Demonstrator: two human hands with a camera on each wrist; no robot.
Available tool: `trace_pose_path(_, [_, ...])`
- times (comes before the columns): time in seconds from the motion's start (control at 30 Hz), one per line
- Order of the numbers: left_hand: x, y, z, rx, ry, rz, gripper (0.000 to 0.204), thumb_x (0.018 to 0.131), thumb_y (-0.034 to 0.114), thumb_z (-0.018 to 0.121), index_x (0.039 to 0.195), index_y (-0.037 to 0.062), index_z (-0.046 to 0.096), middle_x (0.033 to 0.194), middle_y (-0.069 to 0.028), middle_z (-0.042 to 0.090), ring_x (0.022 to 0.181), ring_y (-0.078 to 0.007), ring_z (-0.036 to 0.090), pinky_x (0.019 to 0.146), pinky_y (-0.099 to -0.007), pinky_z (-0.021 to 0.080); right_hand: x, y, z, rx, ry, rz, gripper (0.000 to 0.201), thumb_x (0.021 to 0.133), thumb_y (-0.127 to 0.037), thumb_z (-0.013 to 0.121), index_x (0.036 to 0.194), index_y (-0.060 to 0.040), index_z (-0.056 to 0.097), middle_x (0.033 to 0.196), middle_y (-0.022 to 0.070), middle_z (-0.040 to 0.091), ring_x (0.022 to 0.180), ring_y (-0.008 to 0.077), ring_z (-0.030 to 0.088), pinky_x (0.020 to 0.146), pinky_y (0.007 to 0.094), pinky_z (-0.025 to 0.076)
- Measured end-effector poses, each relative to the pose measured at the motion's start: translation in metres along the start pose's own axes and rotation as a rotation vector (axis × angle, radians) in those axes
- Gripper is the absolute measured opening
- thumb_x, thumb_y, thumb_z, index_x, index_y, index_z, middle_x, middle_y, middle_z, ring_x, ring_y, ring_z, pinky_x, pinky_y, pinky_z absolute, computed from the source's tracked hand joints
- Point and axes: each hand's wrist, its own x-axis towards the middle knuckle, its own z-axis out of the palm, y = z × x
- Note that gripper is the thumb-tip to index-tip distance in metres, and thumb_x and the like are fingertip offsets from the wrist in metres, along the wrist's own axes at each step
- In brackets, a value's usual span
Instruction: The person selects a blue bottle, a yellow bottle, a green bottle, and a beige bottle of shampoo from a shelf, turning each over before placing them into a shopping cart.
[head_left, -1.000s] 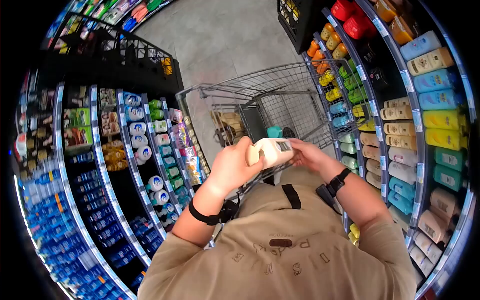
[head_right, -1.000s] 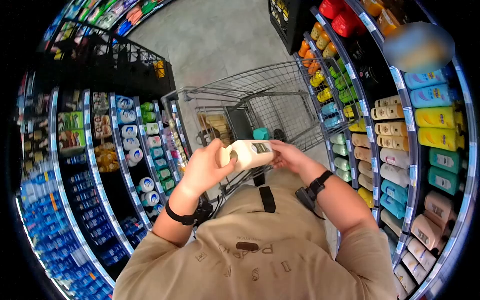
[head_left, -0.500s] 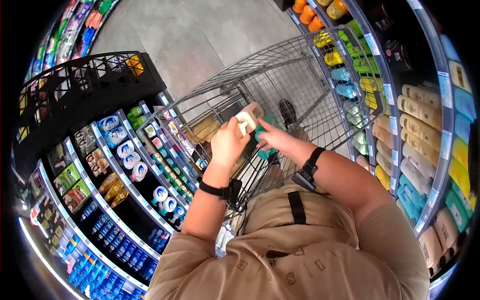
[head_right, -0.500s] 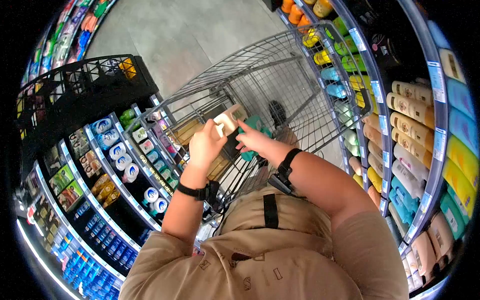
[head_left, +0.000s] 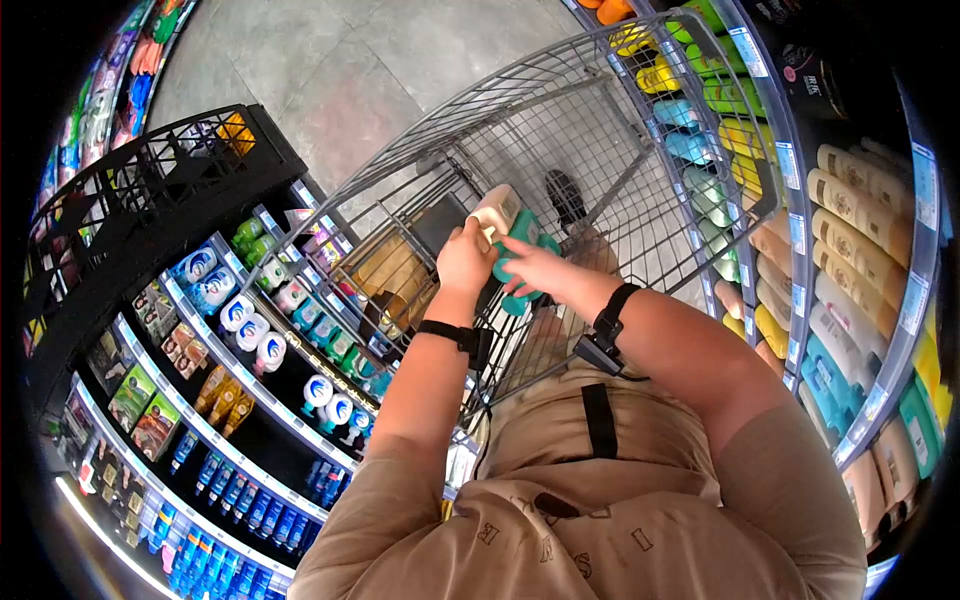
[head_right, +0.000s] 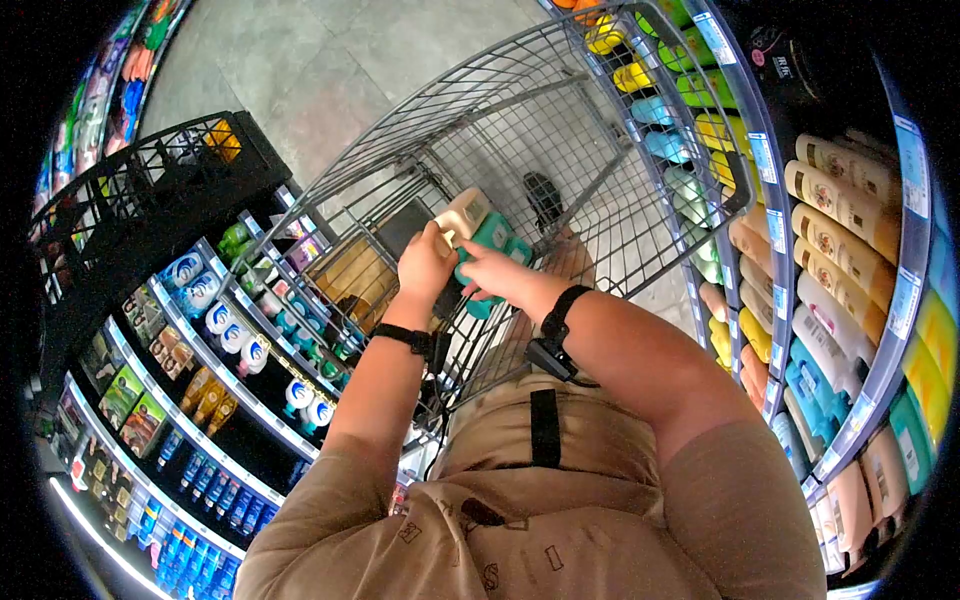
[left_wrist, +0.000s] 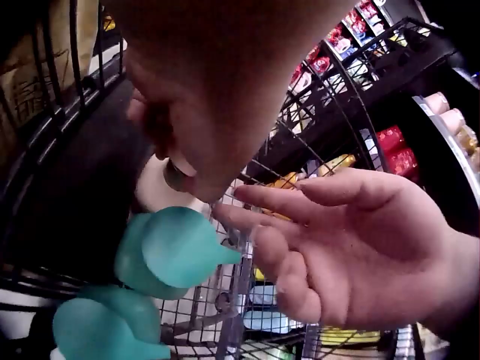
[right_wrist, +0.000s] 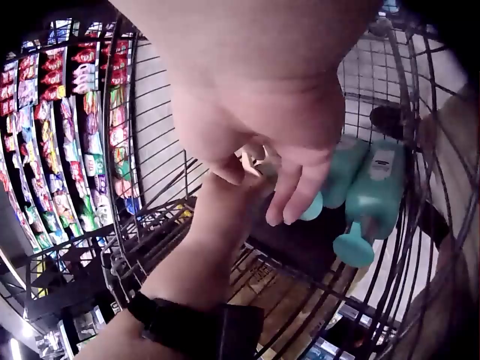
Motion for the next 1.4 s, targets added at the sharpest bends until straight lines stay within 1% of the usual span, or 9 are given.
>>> trace_pose_path(0.13, [0.005, -0.004, 0.011, 0.031, -0.021, -0.013, 0.048, 0.082, 0.022, 0.081, 0.125, 0.0126, 0.061, 0.111, -0.0205, 0.07, 0.1, -0.042, 0.072, 0.081, -0.0515, 0.06, -0.011, 0.004, -0.013, 0.034, 0.024, -0.039, 0.075, 0.103, -0.016, 0.055, 0.169, -0.0101, 0.022, 0.149, 0.0122, 0.055, 0.1, 0.0218, 0.071, 0.083, 0.0353, 0.06])
trace_pose_path(0.37, [-0.022, 0.002, -0.017, 0.007, -0.061, -0.084, 0.07, 0.088, 0.024, 0.078, 0.149, 0.0107, 0.046, 0.129, -0.0249, 0.064, 0.11, -0.0425, 0.07, 0.089, -0.0505, 0.06, -0.062, -0.008, -0.04, 0.12, 0.107, -0.096, 0.072, 0.104, -0.014, 0.051, 0.168, -0.0046, 0.021, 0.174, 0.0123, 0.025, 0.107, 0.0283, 0.071, 0.09, 0.0389, 0.059])
trace_pose_path(0.43, [-0.037, 0.0, -0.032, -0.082, -0.051, -0.069, 0.078, 0.089, 0.025, 0.077, 0.155, 0.0093, 0.04, 0.134, -0.0267, 0.062, 0.117, -0.0428, 0.067, 0.096, -0.0502, 0.058, -0.077, -0.011, -0.048, 0.132, 0.148, -0.119, 0.071, 0.105, -0.017, 0.053, 0.168, -0.005, 0.022, 0.173, 0.0119, 0.028, 0.107, 0.0276, 0.071, 0.09, 0.0383, 0.059])
trace_pose_path(0.6, [-0.094, -0.019, -0.069, -0.263, 0.102, 0.057, 0.059, 0.091, 0.023, 0.074, 0.144, 0.0065, 0.054, 0.127, -0.0197, 0.067, 0.117, -0.0375, 0.068, 0.096, -0.0448, 0.057, -0.109, -0.009, -0.052, 0.112, 0.224, -0.147, 0.068, 0.103, -0.024, 0.063, 0.162, -0.0047, 0.035, 0.15, 0.0143, 0.058, 0.102, 0.0277, 0.071, 0.087, 0.0378, 0.058])
trace_pose_path(0.7, [-0.141, -0.033, -0.103, -0.36, 0.135, 0.145, 0.049, 0.093, 0.02, 0.072, 0.138, 0.0066, 0.059, 0.123, -0.0162, 0.07, 0.116, -0.0365, 0.068, 0.095, -0.0452, 0.056, -0.127, 0.002, -0.055, 0.04, 0.192, -0.194, 0.065, 0.103, -0.024, 0.063, 0.161, -0.0052, 0.037, 0.149, 0.0154, 0.059, 0.101, 0.027, 0.071, 0.086, 0.0382, 0.058])
trace_pose_path(0.87, [-0.228, -0.072, -0.135, -0.533, 0.317, 0.311, 0.034, 0.096, 0.012, 0.069, 0.129, 0.0061, 0.066, 0.111, -0.0103, 0.071, 0.069, -0.021, 0.063, 0.069, -0.0353, 0.053, -0.179, 0.022, -0.028, -0.038, 0.252, -0.302, 0.047, 0.105, -0.02, 0.052, 0.15, -0.0054, 0.051, 0.138, 0.0136, 0.067, 0.101, 0.0244, 0.071, 0.084, 0.0363, 0.058])
trace_pose_path(1.0, [-0.287, -0.105, -0.144, -0.559, 0.432, 0.325, 0.031, 0.096, 0.01, 0.069, 0.127, 0.0055, 0.067, 0.107, -0.0086, 0.071, 0.066, -0.0162, 0.061, 0.064, -0.032, 0.052, -0.221, 0.062, -0.016, -0.074, 0.354, -0.385, 0.043, 0.104, -0.018, 0.052, 0.146, -0.0057, 0.055, 0.134, 0.0117, 0.069, 0.098, 0.0236, 0.072, 0.082, 0.036, 0.059])
trace_pose_path(1.17, [-0.313, -0.135, -0.129, -0.6, 0.412, 0.334, 0.028, 0.098, 0.01, 0.068, 0.125, 0.0048, 0.068, 0.104, -0.0096, 0.072, 0.067, -0.0155, 0.061, 0.064, -0.0321, 0.052, -0.278, 0.135, -0.005, 0.054, 0.454, -0.448, 0.04, 0.104, -0.016, 0.052, 0.142, -0.0062, 0.058, 0.13, 0.0106, 0.071, 0.095, 0.0217, 0.071, 0.079, 0.034, 0.058])
trace_pose_path(1.4, [-0.315, -0.095, -0.116, -0.573, 0.28, 0.473, 0.026, 0.099, 0.01, 0.068, 0.123, 0.0034, 0.069, 0.103, -0.0106, 0.072, 0.068, -0.0159, 0.061, 0.065, -0.0324, 0.052, -0.345, 0.223, 0.009, 0.231, 0.557, -0.498, 0.039, 0.105, -0.014, 0.05, 0.142, -0.0028, 0.055, 0.131, 0.0147, 0.069, 0.095, 0.0216, 0.071, 0.079, 0.0353, 0.059])
